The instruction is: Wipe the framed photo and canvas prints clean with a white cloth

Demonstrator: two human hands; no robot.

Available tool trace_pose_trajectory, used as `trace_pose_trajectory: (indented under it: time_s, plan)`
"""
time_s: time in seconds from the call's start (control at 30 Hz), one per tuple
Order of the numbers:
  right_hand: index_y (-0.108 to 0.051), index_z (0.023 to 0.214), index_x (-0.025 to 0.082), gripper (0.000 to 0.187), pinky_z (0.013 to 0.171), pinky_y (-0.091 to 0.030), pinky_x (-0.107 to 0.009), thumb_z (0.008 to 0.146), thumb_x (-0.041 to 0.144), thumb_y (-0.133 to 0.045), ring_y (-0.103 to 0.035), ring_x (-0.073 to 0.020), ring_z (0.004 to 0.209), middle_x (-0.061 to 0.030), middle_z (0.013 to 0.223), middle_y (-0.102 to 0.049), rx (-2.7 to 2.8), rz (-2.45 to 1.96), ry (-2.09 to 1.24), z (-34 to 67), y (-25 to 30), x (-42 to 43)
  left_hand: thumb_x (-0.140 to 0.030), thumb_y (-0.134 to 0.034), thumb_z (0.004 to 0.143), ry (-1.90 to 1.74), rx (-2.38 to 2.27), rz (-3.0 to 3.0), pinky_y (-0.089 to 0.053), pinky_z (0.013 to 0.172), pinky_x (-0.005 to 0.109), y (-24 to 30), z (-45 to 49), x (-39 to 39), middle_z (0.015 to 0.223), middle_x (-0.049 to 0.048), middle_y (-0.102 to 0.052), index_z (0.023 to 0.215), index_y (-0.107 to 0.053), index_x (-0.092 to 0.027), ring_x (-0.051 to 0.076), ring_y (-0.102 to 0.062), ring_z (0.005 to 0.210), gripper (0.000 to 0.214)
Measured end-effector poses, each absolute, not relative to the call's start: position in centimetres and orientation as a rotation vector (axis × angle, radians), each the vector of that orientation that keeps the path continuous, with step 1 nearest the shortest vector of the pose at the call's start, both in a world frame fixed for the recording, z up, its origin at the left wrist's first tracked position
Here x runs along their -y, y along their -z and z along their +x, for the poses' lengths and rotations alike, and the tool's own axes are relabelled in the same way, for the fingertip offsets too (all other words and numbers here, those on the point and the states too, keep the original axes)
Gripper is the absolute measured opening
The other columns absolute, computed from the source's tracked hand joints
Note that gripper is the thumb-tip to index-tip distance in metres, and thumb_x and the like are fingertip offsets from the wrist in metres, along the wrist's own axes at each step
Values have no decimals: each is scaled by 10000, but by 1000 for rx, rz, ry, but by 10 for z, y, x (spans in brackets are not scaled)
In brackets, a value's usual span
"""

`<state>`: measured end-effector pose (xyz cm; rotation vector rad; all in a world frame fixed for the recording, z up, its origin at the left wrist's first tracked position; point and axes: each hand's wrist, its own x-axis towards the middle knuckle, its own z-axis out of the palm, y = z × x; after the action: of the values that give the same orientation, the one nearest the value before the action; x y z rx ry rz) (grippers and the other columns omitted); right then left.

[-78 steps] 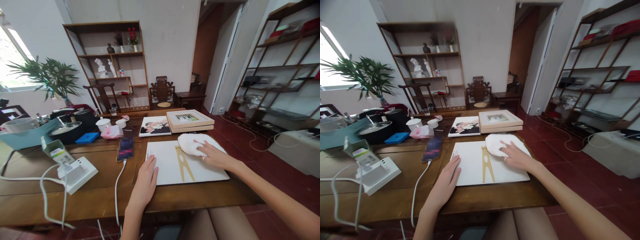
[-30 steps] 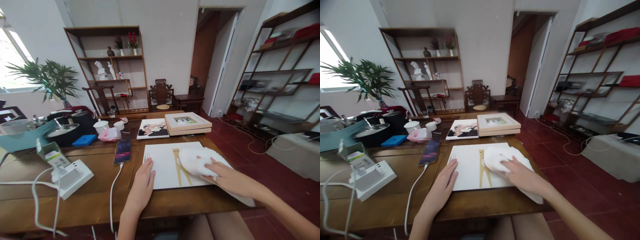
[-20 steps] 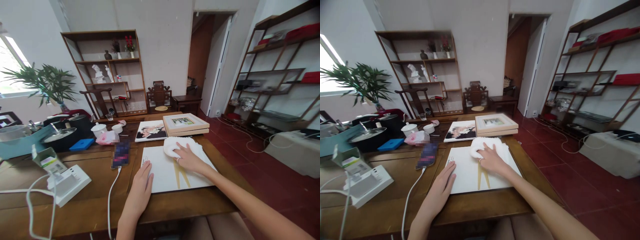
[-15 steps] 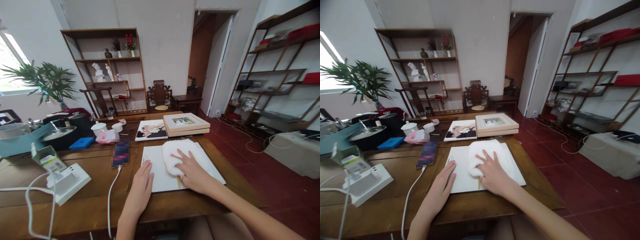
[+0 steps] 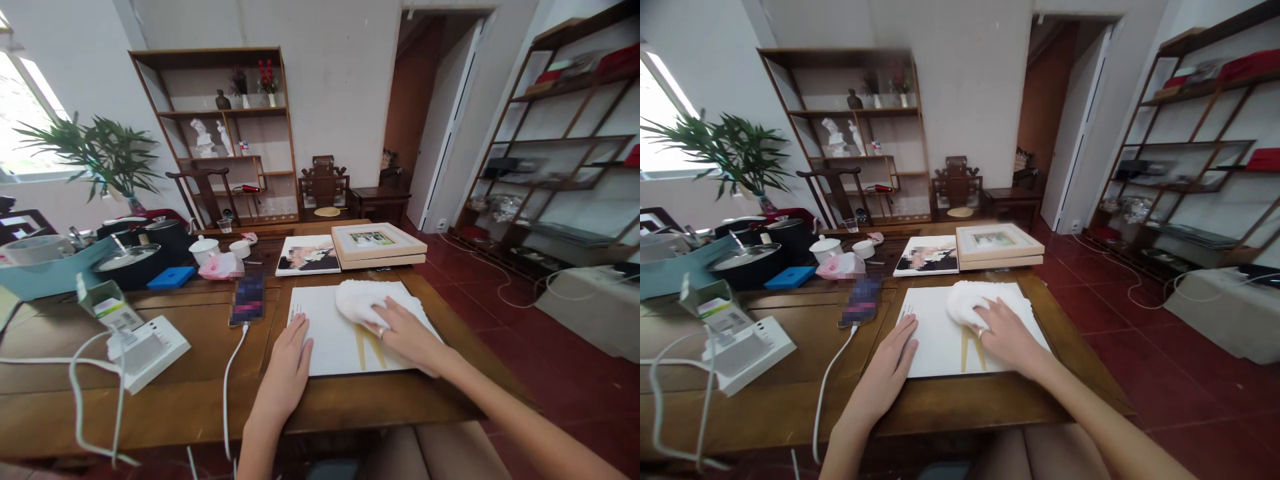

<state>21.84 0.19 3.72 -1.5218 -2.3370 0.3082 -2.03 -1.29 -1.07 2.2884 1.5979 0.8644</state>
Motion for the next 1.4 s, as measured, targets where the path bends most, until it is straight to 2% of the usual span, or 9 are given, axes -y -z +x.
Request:
trace_pose_trajectory:
  time_s: [0.13,0.27,0.53,0.73,0.83,0.93,1.1,1.23,1.4]
  plan:
    - [-576,1054,197,347,904,-360,-398,880,303,-295,-513,-273,1067,-73,1158,-594,2262,-1602,-280,215,-42,-44,-294,-313,908,-850,-1593,2290,-285,1075,428,11,-20,12,1370,140,-410,1253,-456,-91,212,-348,1288,425]
    - [-595,1003,177,316,869,-359,-419,834,225,-333,-534,-289,1009,-106,1115,-611,2323,-1575,-213,191,-44,-64,-294,-320,905,-859,-1590,2285,-283,1076,430,11,-20,11,1369,140,-412,1255,-454,-92,215,-346,1289,425]
    - [-599,1063,128,437,1046,-160,-458,653,115,-449,-312,-280,1260,-154,1201,-556,2593,-1312,-158,167,-41,-9,-274,-335,900,-912,-1553,2302,-301,1064,436,13,-21,11,1349,141,-438,1243,-465,-105,220,-374,1272,404]
    - [-612,1035,189,506,1087,-73,-459,572,79,-439,-173,-262,1329,-43,1378,-405,2673,-1222,-359,183,-44,70,-275,-336,899,-912,-1537,2298,-308,1061,438,12,-21,10,1346,137,-443,1239,-468,-115,219,-377,1270,399]
    - [-604,1054,180,493,1084,-140,-411,603,80,-433,-237,-228,1311,-80,1338,-454,2648,-1289,-378,192,-48,68,-275,-330,900,-900,-1551,2286,-296,1068,438,12,-20,11,1356,142,-429,1244,-462,-102,218,-363,1279,407]
    - [-589,1090,143,441,1047,-222,-410,681,112,-428,-312,-257,1273,-141,1347,-427,2574,-1404,-312,198,-48,35,-280,-331,901,-895,-1560,2272,-293,1070,438,11,-20,12,1361,137,-424,1248,-459,-109,215,-356,1284,407]
    - [-570,1117,175,360,972,-318,-388,831,235,-360,-432,-254,1175,-98,1271,-514,2427,-1528,-271,189,-46,-33,-286,-330,904,-889,-1557,2248,-285,1072,445,10,-21,12,1369,131,-415,1249,-460,-118,211,-346,1289,404]
    - [-550,1151,170,396,1016,-217,-465,799,179,-369,-346,-272,1241,-107,1292,-492,2378,-1597,-214,170,-40,-58,-300,-322,910,-944,-1516,2189,-277,1074,451,7,-20,13,1370,120,-418,1267,-441,-149,208,-355,1284,405]
    - [-560,1154,166,474,1057,-76,-508,697,125,-439,-176,-281,1324,-86,1388,-385,2489,-1460,-186,148,-36,-40,-322,-290,923,-1084,-1465,2101,-238,1093,412,-1,-19,17,1435,73,-320,1368,-281,-210,178,-283,1321,458]
